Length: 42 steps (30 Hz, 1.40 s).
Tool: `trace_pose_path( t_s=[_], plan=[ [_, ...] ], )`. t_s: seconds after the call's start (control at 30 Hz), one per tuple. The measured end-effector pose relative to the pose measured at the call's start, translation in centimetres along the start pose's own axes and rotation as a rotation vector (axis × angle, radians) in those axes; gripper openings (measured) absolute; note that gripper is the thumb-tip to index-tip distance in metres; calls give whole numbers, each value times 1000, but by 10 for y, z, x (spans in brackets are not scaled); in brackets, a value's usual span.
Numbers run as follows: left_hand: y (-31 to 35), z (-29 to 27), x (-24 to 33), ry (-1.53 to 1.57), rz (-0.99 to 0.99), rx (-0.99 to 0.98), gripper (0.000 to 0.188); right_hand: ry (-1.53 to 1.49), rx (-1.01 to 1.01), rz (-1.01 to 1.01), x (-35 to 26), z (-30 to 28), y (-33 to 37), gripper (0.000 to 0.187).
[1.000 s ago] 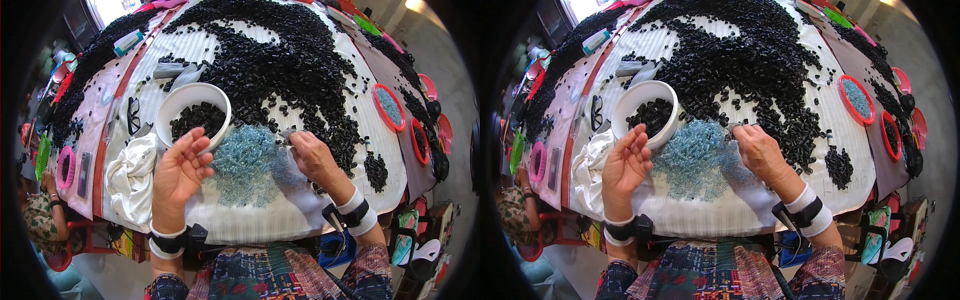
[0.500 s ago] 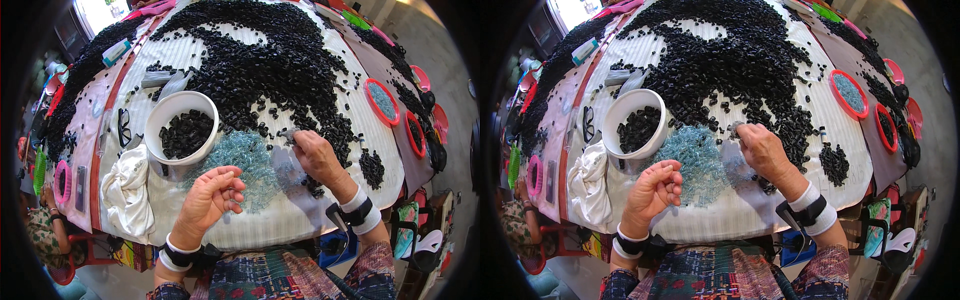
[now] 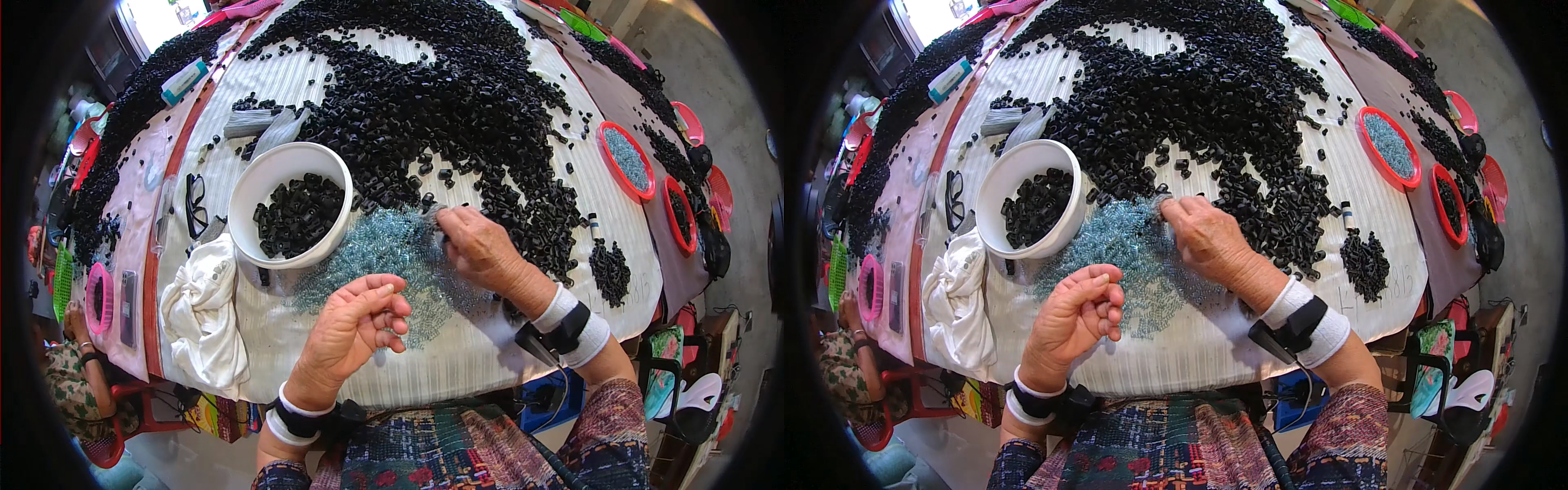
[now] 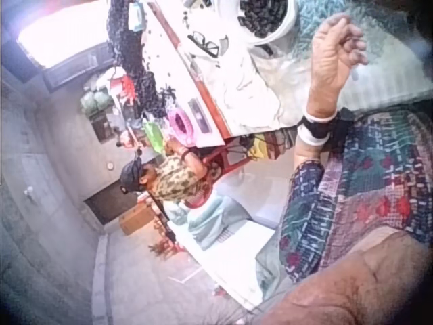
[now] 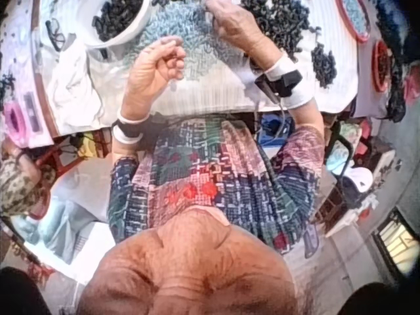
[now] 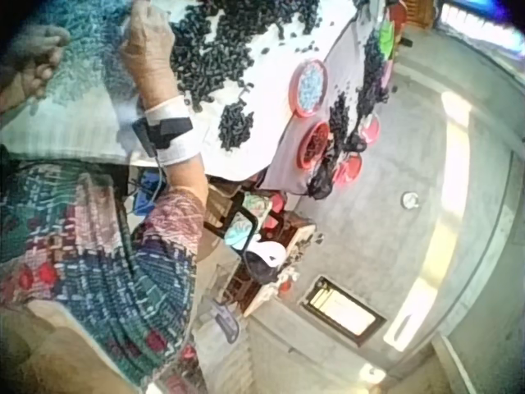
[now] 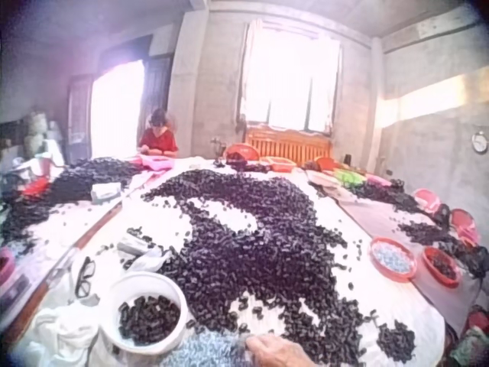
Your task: Manually assembling or sorting small black plastic components at a workshop table.
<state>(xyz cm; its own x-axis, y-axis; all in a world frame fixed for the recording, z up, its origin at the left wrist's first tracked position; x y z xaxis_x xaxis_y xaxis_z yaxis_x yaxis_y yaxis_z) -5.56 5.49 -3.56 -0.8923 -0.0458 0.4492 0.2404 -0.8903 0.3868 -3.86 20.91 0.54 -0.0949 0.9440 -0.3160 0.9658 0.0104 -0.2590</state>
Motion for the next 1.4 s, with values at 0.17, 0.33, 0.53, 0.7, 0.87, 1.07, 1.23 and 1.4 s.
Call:
trace_pose_path(
  t_s=[0.17,0.33,0.53,0.7,0.87,1.07,1.23,1.4],
  plan=[
    [2,-3,1,-9,50,21,19,-29,13,52,16,-27,25,36],
    [-1,6,-7,-10,30,-6,18,-40,-22,121,22,-31,55,34],
    [3,10,-14,-18,18,4,18,-104,116,145,22,-60,87,22],
    [-4,15,-18,-51,11,7,17,71,4,100,12,-40,94,32],
    [-9,20,-27,-72,-29,2,17,158,-13,89,3,-25,84,28],
    [-11,20,-29,-90,-42,8,17,132,-12,-46,-4,-22,77,25],
    [-13,20,-31,-114,-47,11,19,-54,215,-46,1,-46,79,41],
    [-18,33,-37,-168,-42,70,20,-31,281,-181,-41,-66,70,63]
  ],
)
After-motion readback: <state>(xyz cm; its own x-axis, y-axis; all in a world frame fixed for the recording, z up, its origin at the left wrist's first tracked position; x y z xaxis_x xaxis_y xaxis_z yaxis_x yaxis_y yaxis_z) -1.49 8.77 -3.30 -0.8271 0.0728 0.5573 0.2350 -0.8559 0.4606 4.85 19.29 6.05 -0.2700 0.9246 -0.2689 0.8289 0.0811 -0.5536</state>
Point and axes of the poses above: each hand's wrist, its own y-axis away from the middle knuckle, its own z-axis out of the palm, x = y × z, the point moved 9 cm from there along -y, towards the middle knuckle, and after that the axes turned 5 degrees about -z, right-handed, at the moved point
